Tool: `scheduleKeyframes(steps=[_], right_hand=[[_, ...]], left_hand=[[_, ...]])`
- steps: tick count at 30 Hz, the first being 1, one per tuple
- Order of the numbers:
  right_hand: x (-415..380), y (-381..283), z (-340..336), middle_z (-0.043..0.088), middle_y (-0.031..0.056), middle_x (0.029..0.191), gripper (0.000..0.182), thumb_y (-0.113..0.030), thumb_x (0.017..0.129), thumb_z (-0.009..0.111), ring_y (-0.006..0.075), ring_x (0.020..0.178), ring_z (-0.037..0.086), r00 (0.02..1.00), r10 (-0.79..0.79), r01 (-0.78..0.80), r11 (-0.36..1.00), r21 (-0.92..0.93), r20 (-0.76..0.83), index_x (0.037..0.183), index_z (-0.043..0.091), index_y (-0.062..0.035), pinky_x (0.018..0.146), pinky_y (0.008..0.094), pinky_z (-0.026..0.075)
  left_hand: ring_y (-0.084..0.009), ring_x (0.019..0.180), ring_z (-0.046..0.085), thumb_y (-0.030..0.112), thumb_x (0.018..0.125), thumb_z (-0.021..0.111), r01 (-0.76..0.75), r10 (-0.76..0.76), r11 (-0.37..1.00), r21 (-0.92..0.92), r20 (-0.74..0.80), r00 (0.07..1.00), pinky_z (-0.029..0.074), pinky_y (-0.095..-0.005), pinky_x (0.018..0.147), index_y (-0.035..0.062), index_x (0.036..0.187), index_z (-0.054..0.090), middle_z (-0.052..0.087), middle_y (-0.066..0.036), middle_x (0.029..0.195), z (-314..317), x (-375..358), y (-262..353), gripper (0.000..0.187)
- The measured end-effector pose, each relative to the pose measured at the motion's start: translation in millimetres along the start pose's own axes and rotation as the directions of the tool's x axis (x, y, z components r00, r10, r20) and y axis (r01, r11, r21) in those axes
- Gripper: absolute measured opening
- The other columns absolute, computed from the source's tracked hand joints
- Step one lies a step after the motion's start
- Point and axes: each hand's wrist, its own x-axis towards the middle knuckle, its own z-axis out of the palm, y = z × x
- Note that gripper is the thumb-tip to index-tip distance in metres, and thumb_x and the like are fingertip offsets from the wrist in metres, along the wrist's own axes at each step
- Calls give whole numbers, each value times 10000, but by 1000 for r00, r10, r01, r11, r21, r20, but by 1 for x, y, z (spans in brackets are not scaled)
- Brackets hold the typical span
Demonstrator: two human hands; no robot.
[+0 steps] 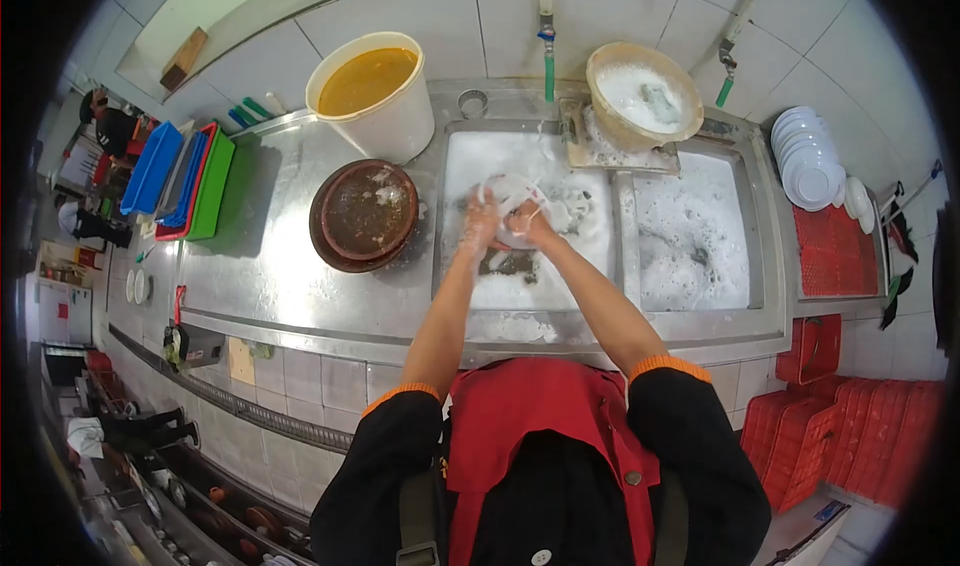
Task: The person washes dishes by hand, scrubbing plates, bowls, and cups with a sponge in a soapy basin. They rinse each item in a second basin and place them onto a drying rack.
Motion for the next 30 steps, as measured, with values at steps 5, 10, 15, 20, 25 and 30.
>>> scheduleKeyframes(steps=[5,10,15,20,25,30], right_hand=[[-27,-21,-94,604,127,1007,378,-351,756,576,302,919,575,894,-448,394,759,-518,24,952,602,-29,790,380,454],[7,-31,-115,550,74,1152,386,-275,815,493,257,1002,555,996,-67,-18,553,833,65,1075,557,4,835,373,460],[-5,-19,-56,543,100,1148,474,-336,879,423,233,1005,552,849,457,-311,30,950,264,1220,450,-8,844,354,459],[-49,-1,-9,557,113,1113,435,-317,893,439,217,1000,551,893,445,-13,185,983,-72,1219,461,-29,834,328,450],[-87,-18,-84,605,168,981,458,-105,772,594,220,945,581,812,373,-225,910,349,-448,1203,475,-9,821,326,450],[-120,52,-194,603,171,1018,488,13,651,587,320,931,590,699,-162,-10,972,-236,-697,1127,538,-83,791,351,476]], left_hand=[[-363,1072,508,420,908,409,238,-67,880,-411,390,919,557,-510,615,188,1366,214,379,-133,1304,-50,1,11,549],[-220,980,570,287,887,509,260,-119,944,-202,527,841,547,-340,649,101,1313,349,485,-108,1205,-20,4,-8,491],[-174,976,534,239,874,483,395,-25,612,-685,482,876,464,-306,783,46,1258,421,517,-88,1165,57,72,-81,434],[-231,1042,495,228,868,464,-86,-52,877,-473,-272,961,401,-355,859,27,1233,436,512,-119,1179,54,36,-36,417],[-288,1108,456,216,862,445,-193,340,885,424,-304,890,337,-403,934,9,1207,451,506,-151,1193,70,6,-61,402],[-354,1174,397,254,871,433,-572,253,531,625,527,811,239,-482,1017,5,1218,443,477,-174,1238,59,-3,-88,427]])
